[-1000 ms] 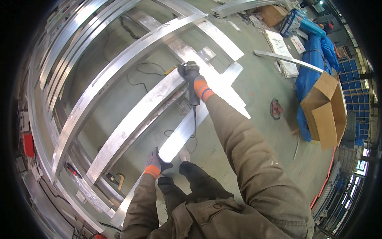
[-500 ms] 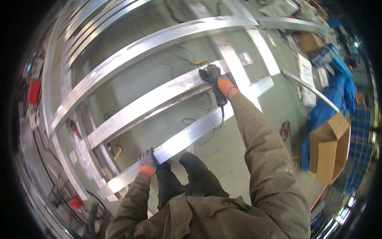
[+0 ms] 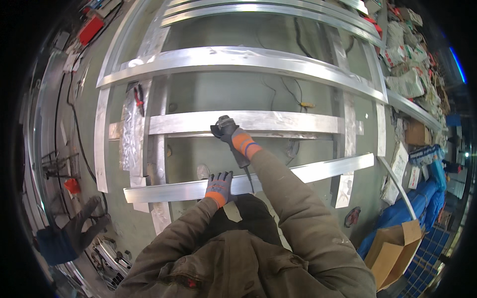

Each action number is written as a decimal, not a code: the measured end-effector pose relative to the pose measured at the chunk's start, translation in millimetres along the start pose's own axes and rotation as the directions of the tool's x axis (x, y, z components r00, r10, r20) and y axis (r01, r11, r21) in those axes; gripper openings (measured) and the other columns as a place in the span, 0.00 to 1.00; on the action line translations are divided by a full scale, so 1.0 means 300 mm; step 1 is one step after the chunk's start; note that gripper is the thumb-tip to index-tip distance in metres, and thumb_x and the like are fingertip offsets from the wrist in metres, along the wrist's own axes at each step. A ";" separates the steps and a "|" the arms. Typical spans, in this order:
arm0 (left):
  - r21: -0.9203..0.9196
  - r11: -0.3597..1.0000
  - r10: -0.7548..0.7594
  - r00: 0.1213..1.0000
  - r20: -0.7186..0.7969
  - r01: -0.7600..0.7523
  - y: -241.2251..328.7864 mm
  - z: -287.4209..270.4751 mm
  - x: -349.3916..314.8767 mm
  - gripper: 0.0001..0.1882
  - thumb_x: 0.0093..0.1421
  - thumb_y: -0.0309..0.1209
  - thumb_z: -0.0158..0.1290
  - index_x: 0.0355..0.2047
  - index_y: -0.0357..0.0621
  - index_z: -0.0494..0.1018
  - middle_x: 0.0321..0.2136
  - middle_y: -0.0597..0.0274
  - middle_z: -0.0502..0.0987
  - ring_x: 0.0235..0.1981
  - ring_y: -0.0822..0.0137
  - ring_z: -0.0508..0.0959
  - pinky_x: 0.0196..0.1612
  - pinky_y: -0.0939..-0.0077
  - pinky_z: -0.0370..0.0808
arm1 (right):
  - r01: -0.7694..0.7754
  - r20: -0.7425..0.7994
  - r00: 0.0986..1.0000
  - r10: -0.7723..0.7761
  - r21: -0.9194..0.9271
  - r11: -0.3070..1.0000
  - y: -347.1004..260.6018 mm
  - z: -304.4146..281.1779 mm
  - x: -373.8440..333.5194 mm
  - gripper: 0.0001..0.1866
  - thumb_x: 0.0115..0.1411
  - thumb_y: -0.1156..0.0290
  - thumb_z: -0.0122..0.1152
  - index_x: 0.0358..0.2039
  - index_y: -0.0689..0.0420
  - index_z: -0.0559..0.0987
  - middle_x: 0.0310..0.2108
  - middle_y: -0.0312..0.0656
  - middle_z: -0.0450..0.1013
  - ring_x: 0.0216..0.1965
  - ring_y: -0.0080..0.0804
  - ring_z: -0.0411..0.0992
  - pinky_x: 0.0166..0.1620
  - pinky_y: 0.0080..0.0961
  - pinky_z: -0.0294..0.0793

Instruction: The person handles multiple long aluminum bars, aligns them into a rectangular frame, and uses an angle grinder to smooth edges and corners. The person repeatedly positions bars, grinds edges, and repositions components within the frame structure.

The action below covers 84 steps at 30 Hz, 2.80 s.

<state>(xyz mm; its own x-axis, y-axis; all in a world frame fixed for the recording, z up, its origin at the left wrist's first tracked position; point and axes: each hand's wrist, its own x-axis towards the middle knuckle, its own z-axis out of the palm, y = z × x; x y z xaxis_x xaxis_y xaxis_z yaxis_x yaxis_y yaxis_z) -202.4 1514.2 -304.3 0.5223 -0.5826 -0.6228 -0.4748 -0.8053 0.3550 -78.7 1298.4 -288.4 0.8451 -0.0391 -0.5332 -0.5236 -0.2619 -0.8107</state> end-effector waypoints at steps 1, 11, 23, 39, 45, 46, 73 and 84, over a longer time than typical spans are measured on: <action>-0.015 1.000 -0.005 1.000 -0.010 0.005 -0.056 -0.009 -0.029 0.58 0.53 0.58 0.73 0.77 0.48 0.60 0.73 0.49 0.67 0.75 0.46 0.66 0.79 0.42 0.56 | 0.027 0.040 0.999 -0.027 -0.015 1.000 -0.069 0.094 0.053 0.24 0.61 0.47 0.73 0.39 0.58 0.85 0.30 0.44 0.80 0.29 0.38 0.79 0.36 0.42 0.79; -0.110 0.973 -0.219 0.957 -0.190 0.201 -0.789 -0.080 -0.417 0.57 0.52 0.60 0.72 0.76 0.46 0.63 0.75 0.45 0.65 0.75 0.39 0.63 0.79 0.41 0.53 | 0.130 0.261 0.961 -0.088 -0.147 0.980 -0.485 0.764 0.440 0.24 0.61 0.46 0.73 0.39 0.58 0.85 0.30 0.44 0.81 0.30 0.37 0.80 0.37 0.41 0.79; -0.232 0.946 -0.284 0.924 -0.257 0.226 -0.967 -0.006 -0.466 0.53 0.51 0.59 0.73 0.71 0.44 0.70 0.68 0.50 0.72 0.72 0.45 0.67 0.78 0.39 0.54 | 0.027 0.121 0.993 -0.004 -0.192 0.981 -0.626 0.839 0.794 0.25 0.61 0.45 0.73 0.39 0.58 0.86 0.30 0.43 0.82 0.31 0.36 0.81 0.38 0.39 0.80; -0.183 0.966 -0.214 0.962 -0.169 0.183 -0.998 -0.025 -0.438 0.53 0.50 0.63 0.72 0.71 0.49 0.72 0.66 0.51 0.73 0.72 0.46 0.68 0.78 0.36 0.54 | 0.063 0.115 0.993 -0.033 -0.267 0.962 -0.658 0.823 0.835 0.26 0.61 0.46 0.73 0.38 0.61 0.85 0.31 0.46 0.83 0.31 0.42 0.81 0.38 0.41 0.80; -0.184 0.965 -0.207 0.974 -0.097 0.187 -1.001 -0.047 -0.429 0.51 0.53 0.62 0.71 0.71 0.50 0.71 0.67 0.50 0.73 0.72 0.46 0.68 0.78 0.36 0.53 | 0.483 0.196 0.823 -0.534 -0.737 0.473 -0.397 0.808 1.109 0.26 0.60 0.48 0.74 0.37 0.63 0.85 0.31 0.48 0.82 0.30 0.45 0.81 0.38 0.43 0.80; -0.182 0.966 -0.202 0.974 -0.100 0.182 -1.001 -0.051 -0.427 0.50 0.53 0.62 0.71 0.71 0.50 0.72 0.67 0.50 0.73 0.72 0.46 0.68 0.78 0.36 0.53 | 0.472 0.192 0.808 -0.557 -0.776 0.418 -0.366 0.808 1.146 0.26 0.60 0.48 0.75 0.37 0.63 0.85 0.31 0.48 0.82 0.30 0.45 0.81 0.38 0.44 0.80; -0.028 0.977 -0.213 0.975 -0.058 0.212 -0.939 0.003 -0.415 0.13 0.63 0.34 0.59 0.48 0.54 0.81 0.50 0.58 0.83 0.57 0.52 0.81 0.57 0.51 0.73 | 0.202 0.409 0.912 -0.020 -0.407 0.891 -0.338 0.923 0.299 0.27 0.59 0.52 0.73 0.47 0.64 0.84 0.43 0.62 0.84 0.47 0.61 0.83 0.52 0.47 0.81; -0.011 0.961 -0.270 0.930 -0.249 0.276 -0.718 0.004 -0.661 0.08 0.63 0.32 0.56 0.42 0.51 0.81 0.42 0.56 0.81 0.48 0.53 0.81 0.57 0.55 0.72 | 0.149 0.590 0.772 0.237 -0.530 0.834 0.002 1.200 0.228 0.34 0.56 0.48 0.74 0.53 0.63 0.84 0.49 0.62 0.83 0.51 0.59 0.83 0.55 0.46 0.80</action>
<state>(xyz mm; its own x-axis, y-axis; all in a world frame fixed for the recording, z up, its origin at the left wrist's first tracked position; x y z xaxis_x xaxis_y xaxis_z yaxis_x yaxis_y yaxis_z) -204.7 1803.3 -258.1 0.7903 -0.3523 -0.5013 -0.3045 -0.9358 0.1777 -60.1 1642.6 -412.5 0.4653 0.4763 -0.7461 -0.2535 -0.7359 -0.6278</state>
